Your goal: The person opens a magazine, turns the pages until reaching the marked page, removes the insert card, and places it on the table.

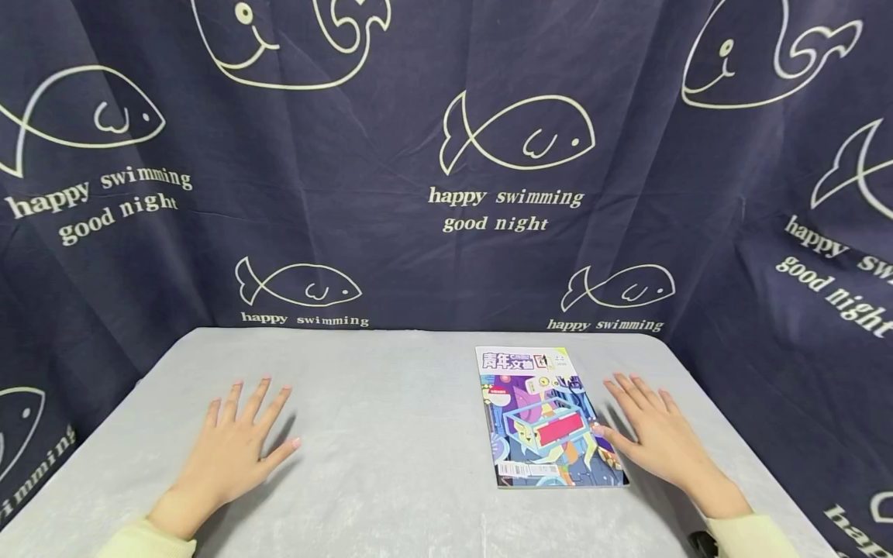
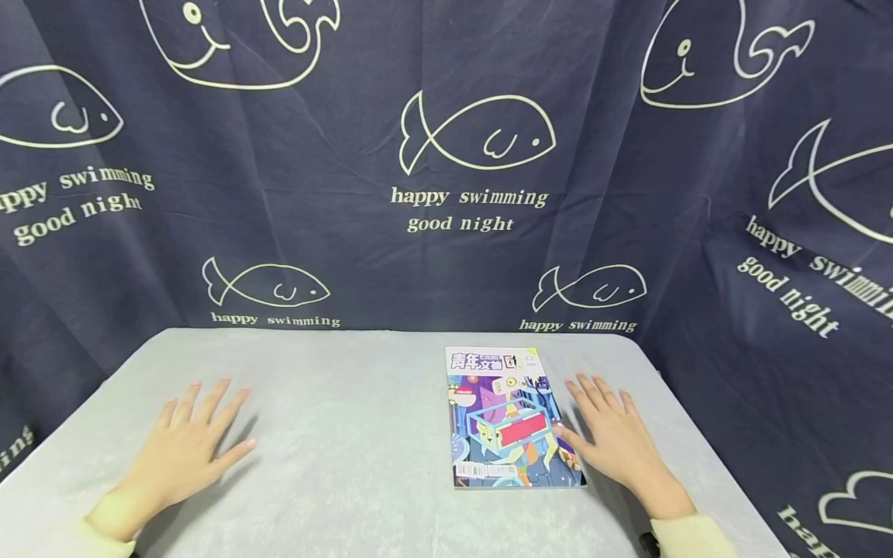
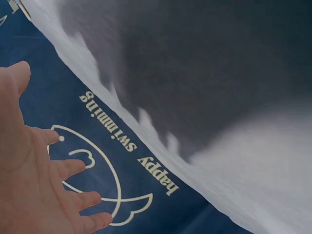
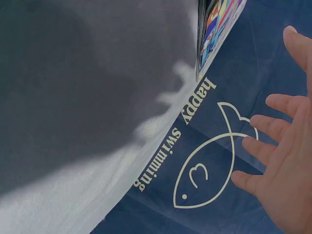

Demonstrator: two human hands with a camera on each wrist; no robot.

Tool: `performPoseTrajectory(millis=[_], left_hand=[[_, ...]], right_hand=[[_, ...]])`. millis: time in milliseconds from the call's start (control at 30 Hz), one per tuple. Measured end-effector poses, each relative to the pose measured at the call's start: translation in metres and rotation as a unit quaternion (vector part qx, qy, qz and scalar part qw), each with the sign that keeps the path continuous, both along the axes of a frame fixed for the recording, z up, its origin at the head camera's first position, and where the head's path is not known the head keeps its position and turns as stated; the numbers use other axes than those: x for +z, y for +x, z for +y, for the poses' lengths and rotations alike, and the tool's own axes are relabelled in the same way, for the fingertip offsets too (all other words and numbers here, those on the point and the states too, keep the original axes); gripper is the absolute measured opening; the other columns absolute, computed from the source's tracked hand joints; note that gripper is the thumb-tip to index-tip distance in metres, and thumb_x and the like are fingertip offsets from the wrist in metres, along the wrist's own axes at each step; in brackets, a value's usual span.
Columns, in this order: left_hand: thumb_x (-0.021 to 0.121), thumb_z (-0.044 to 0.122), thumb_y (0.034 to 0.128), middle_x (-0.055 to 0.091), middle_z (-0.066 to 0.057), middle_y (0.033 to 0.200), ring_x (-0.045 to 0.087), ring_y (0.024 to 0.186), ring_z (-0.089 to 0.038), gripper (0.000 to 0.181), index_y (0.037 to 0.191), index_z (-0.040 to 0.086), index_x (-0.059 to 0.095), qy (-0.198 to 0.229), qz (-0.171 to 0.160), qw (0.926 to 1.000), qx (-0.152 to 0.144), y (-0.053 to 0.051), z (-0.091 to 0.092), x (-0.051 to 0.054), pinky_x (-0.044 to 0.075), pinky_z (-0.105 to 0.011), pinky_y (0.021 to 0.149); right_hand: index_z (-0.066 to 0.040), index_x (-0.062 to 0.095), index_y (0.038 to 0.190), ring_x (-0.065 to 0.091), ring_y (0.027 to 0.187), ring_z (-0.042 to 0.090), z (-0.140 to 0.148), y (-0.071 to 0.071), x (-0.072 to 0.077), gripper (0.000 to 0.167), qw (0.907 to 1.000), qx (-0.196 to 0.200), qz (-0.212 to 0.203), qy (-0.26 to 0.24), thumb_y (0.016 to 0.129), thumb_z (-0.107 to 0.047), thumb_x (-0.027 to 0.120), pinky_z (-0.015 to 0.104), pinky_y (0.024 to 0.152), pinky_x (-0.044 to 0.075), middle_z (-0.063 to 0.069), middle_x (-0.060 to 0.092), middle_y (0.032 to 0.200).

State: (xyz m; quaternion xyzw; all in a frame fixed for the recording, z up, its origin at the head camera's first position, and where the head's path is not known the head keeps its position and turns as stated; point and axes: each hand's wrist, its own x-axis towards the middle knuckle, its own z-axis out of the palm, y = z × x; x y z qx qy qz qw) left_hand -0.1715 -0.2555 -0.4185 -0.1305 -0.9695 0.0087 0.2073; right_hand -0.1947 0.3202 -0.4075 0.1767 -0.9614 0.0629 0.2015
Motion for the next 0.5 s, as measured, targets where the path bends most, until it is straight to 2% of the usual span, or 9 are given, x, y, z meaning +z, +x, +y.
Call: performPoseTrajectory(millis=[233, 500], left_hand=[[0.051, 0.063, 0.0794, 0.036, -0.014, 0.143, 0.028, 0.128, -0.047, 0.075, 0.139, 0.019, 0.039, -0.019, 0.002, 0.9997, -0.015, -0.002, 0.011, 0.001, 0.022, -0.062, 0.098], [0.051, 0.063, 0.0791, 0.042, -0.013, 0.14, 0.034, 0.126, -0.043, 0.073, 0.137, 0.019, 0.042, -0.033, 0.024, 0.9983, -0.042, -0.003, 0.022, -0.001, 0.029, -0.06, 0.095]], right_hand=[[-0.006, 0.048, 0.13, 0.042, 0.122, 0.038, -0.004, -0.002, -0.001, 0.068, 0.9995, 0.018, 0.021, 0.019, 0.078, -0.047, 0.064, 0.059, 0.098, 0.024, 0.018, 0.048, 0.133], [-0.005, 0.057, 0.12, 0.051, 0.113, 0.032, -0.007, -0.005, -0.003, 0.059, 0.9967, 0.052, 0.053, 0.031, 0.076, -0.042, 0.067, 0.054, 0.094, 0.03, 0.014, 0.058, 0.121]])
